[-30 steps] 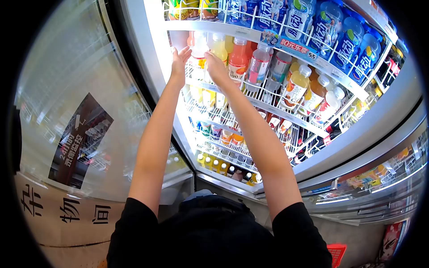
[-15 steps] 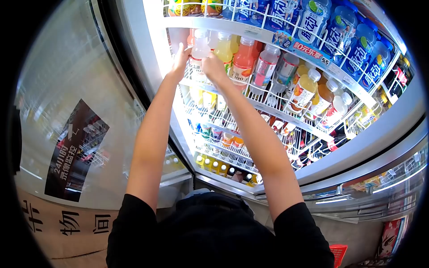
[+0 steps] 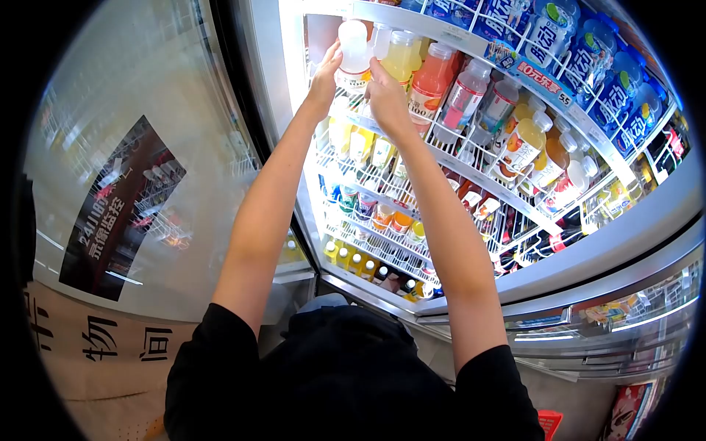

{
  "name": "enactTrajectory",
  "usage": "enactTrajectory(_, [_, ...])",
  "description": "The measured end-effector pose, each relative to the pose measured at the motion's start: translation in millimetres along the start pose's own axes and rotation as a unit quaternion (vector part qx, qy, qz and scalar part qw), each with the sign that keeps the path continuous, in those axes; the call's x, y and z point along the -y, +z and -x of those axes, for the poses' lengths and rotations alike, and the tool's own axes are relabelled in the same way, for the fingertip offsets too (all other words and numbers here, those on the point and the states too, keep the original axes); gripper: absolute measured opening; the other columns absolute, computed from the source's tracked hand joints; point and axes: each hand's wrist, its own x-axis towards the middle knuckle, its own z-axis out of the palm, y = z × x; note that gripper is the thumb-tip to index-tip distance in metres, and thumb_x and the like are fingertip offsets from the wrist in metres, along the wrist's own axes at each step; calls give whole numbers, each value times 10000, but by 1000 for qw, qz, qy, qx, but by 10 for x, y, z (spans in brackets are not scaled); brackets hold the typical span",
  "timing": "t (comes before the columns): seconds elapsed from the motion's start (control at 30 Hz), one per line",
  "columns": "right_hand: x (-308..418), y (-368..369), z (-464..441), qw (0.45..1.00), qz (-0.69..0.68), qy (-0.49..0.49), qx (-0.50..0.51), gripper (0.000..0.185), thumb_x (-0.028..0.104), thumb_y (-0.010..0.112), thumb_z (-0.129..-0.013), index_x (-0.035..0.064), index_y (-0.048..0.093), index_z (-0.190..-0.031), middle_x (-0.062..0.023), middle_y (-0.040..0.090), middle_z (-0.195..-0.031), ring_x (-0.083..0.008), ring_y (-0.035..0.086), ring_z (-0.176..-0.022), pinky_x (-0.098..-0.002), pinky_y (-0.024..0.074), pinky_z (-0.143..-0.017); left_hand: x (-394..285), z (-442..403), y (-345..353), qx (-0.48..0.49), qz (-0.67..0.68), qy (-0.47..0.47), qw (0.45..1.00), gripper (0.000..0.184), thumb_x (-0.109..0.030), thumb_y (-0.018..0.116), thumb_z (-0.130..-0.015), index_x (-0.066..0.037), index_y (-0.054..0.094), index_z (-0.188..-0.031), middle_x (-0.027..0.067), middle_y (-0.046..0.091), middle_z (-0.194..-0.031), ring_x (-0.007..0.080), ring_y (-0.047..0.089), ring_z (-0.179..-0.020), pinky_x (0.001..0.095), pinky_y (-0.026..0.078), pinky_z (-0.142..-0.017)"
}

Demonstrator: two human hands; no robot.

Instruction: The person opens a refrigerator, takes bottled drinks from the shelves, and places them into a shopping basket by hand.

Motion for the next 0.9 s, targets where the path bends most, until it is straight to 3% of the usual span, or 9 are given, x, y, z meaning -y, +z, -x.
enactTrajectory(0.13, [171,-30,125,999,5,-47,3,728,35,389,-781,-109,240,-1479,-227,268,-1561,-294,298,-1443,-342,277,-1156,-142,35,26,1,-117,59,991,671,-567,314,-1011,-70,373,-1457,198,425,-1434,322,378,-1377,386,302,-1140])
enactTrajectory(0.27, [347,-49,228,997,-24,-71,3,726,19,379,-770,-95,265,-1477,-225,297,-1548,-299,302,-1442,-352,287,-1158,-320,60,109,-33,-172,84,981,816,-708,266,-947,-86,339,-1469,185,458,-1400,358,403,-1356,400,368,-1105])
enactTrajectory(0.37, [440,-77,368,996,23,-77,26,687,25,396,-805,-48,308,-1482,-200,349,-1530,-291,357,-1413,-352,303,-1149,-571,249,121,-7,-154,17,988,849,-736,235,-931,-95,304,-1484,188,469,-1392,349,429,-1342,427,374,-1103])
enactTrajectory(0.47, [502,-106,500,993,92,-71,25,631,67,512,-881,69,359,-1494,-156,413,-1503,-273,458,-1340,-376,363,-1114,-644,384,163,4,-71,-55,996,792,-688,221,-962,-102,279,-1491,182,470,-1397,328,445,-1335,464,377,-1103])
enactTrajectory(0.6, [553,-209,738,975,148,-154,54,708,178,630,-916,139,279,-1530,-156,404,-1505,-308,426,-1360,-420,350,-1128,-838,557,306,12,74,-133,988,661,-571,210,-1022,-106,283,-1486,161,470,-1401,297,468,-1318,453,412,-1088])
enactTrajectory(0.7, [446,-228,963,964,177,-198,20,824,221,678,-858,42,233,-1528,-227,386,-1499,-345,427,-1359,-413,357,-1105,-986,734,539,23,103,-154,982,613,-516,209,-1043,-82,313,-1463,153,491,-1377,279,507,-1280,430,465,-1046])
enactTrajectory(0.73, [438,-245,1044,963,183,-195,23,949,269,714,-841,-10,129,-1534,-264,363,-1493,-355,443,-1340,-406,363,-1093,-1057,821,656,7,114,-177,978,607,-507,211,-1046,-62,337,-1439,156,504,-1355,270,515,-1266,422,458,-1050])
enactTrajectory(0.83, [509,-335,1398,992,82,-89,41,1027,303,723,-838,-7,39,-1540,-282,391,-1458,-361,463,-1317,-393,374,-1076,-1139,1052,928,0,137,-207,969,581,-472,224,-1057,-33,364,-1412,157,508,-1347,263,517,-1261,416,452,-1055])
enactTrajectory(0.9, [569,-454,1620,985,135,-103,21,1059,315,720,-843,3,-14,-1540,-274,424,-1432,-357,483,-1296,-380,390,-1057,-1176,1210,1099,11,149,-228,962,569,-457,231,-1061,-28,368,-1409,159,517,-1337,268,536,-1239,410,487,-1022])
